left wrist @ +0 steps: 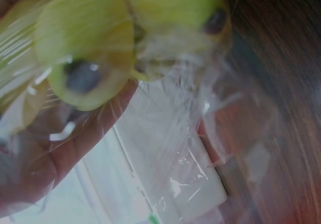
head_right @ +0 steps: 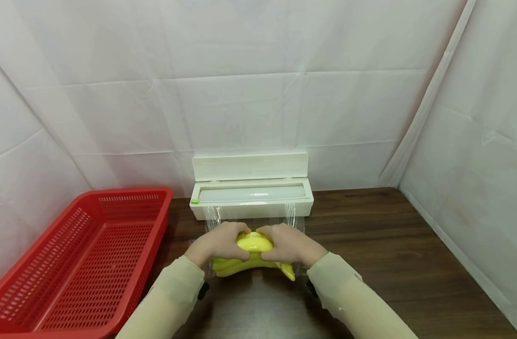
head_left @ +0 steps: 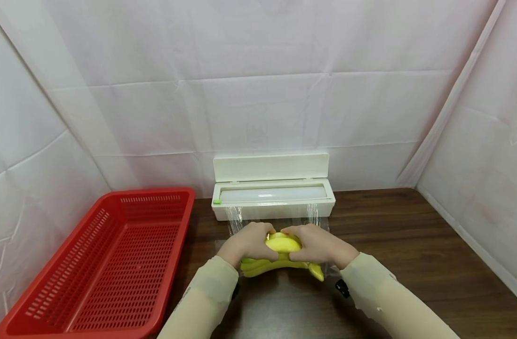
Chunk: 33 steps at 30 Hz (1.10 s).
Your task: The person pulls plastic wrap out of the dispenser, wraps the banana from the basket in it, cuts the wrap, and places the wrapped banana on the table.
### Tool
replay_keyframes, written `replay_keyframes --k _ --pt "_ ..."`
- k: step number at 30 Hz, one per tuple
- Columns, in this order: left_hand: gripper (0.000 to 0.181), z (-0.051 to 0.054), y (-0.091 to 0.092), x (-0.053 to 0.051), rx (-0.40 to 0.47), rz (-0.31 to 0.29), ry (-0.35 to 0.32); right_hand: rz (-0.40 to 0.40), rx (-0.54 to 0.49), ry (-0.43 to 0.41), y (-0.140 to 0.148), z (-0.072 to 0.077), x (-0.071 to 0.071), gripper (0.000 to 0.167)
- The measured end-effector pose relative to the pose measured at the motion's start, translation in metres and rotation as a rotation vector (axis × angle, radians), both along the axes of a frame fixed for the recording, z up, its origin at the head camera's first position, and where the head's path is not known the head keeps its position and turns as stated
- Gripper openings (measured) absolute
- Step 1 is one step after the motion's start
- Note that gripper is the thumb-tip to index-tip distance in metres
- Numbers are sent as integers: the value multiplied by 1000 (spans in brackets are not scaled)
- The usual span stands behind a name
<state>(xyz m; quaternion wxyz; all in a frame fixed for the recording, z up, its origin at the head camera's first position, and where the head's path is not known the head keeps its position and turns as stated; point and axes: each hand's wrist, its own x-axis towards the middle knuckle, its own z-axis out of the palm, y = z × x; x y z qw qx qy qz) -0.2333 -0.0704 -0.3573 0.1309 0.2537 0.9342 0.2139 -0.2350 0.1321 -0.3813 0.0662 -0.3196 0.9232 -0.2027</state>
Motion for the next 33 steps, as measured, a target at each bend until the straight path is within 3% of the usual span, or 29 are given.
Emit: replay_keyframes --k 12,33 --pt "62 -1 -2 -3 21 25 -94 17 -9 -46 0 0 -1 55" --pt "55 2 -4 0 40 30 -169 45 2 -87 -1 2 -2 53"
